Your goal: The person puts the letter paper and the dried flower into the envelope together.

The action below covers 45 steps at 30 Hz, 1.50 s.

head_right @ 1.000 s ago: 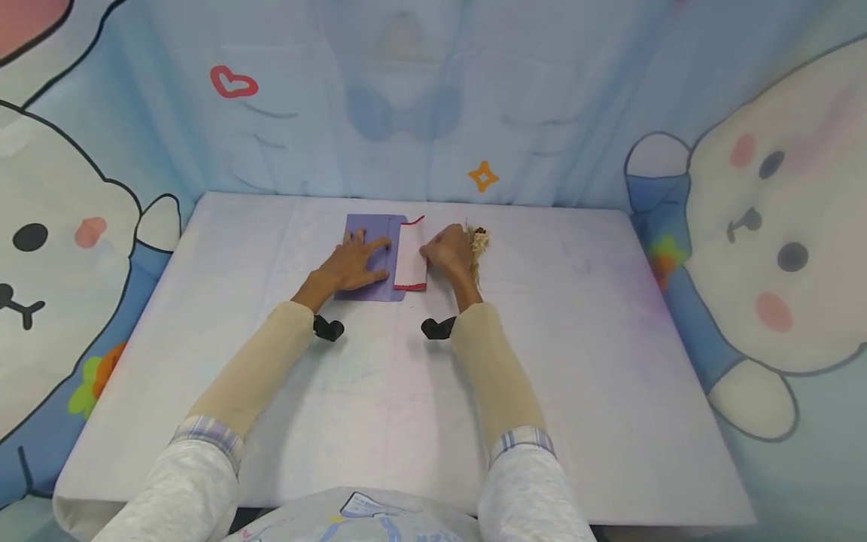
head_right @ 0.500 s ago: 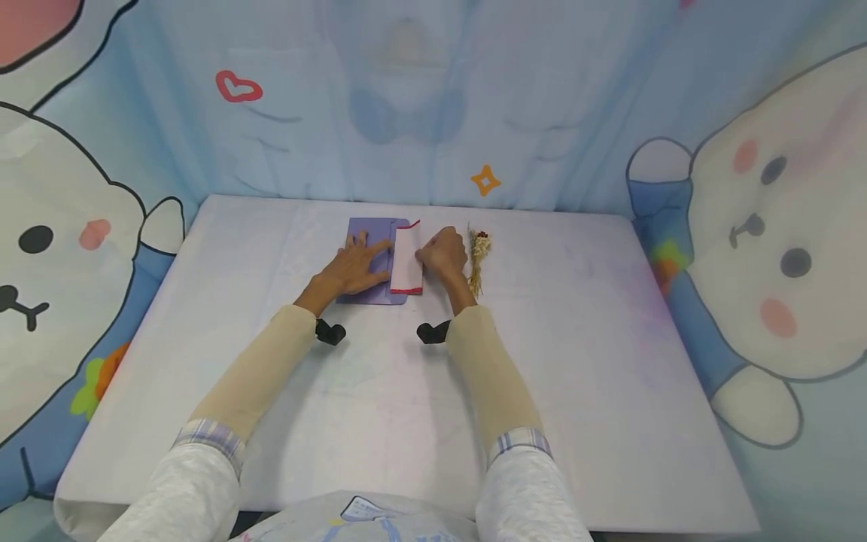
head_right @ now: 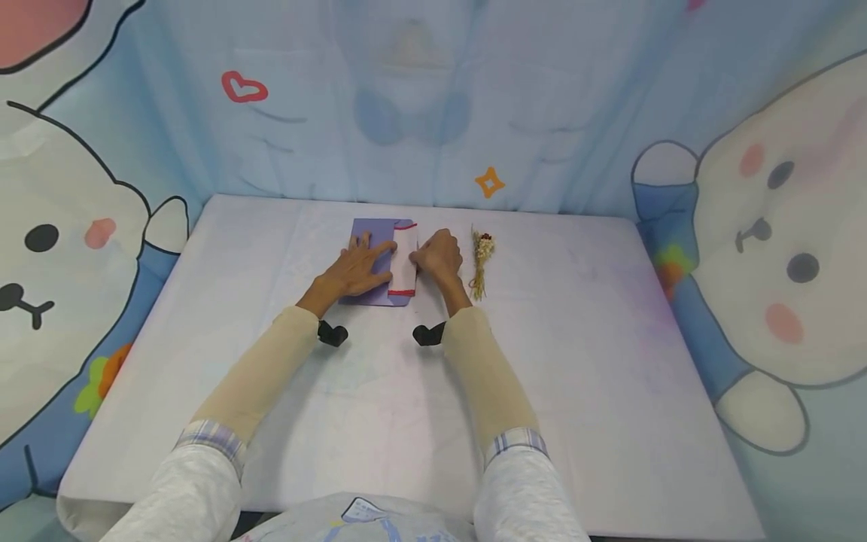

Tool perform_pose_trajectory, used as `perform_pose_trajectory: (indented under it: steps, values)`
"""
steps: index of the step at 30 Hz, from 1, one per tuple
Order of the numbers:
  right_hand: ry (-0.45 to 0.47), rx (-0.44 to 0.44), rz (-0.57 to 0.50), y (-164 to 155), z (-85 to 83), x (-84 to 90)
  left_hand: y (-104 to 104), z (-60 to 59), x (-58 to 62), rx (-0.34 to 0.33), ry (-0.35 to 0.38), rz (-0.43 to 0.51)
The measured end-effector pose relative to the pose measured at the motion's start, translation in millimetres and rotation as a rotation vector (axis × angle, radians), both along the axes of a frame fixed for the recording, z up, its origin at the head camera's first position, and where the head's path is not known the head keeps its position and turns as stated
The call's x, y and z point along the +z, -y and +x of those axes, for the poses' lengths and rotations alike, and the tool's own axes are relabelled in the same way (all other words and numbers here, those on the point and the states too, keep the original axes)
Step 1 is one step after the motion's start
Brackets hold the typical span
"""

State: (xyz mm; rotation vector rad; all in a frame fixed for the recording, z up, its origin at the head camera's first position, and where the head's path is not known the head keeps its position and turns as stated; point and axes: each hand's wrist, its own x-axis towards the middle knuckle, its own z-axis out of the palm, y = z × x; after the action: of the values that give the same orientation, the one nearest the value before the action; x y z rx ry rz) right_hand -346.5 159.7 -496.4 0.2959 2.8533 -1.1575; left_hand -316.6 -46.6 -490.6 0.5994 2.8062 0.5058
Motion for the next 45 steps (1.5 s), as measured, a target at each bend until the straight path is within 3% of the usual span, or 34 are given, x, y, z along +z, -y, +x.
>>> perform_pose_trajectory:
  steps: [12, 21, 35, 41, 45]
  values:
    - [-0.053, 0.001, -0.003, 12.1, 11.6, 3.1, 2.9, -1.3, -1.9, -0.003, 0.009, 0.019]
    - [-0.040, 0.010, -0.055, 12.7, 4.6, -5.5, 4.9, -1.6, -0.8, -0.006, -0.012, 0.010]
    - [-0.045, 0.024, -0.004, 28.1, 14.0, 0.7, 6.6, -2.2, -5.0, -0.004, -0.005, 0.046]
    - [-0.040, 0.023, 0.006, 31.5, 9.7, -2.8, 8.4, -11.6, -15.0, 0.001, 0.032, 0.111]
    - [-0.037, 0.029, 0.009, 33.0, 8.8, -4.0, 9.3, -9.8, -13.3, -0.007, 0.023, 0.126]
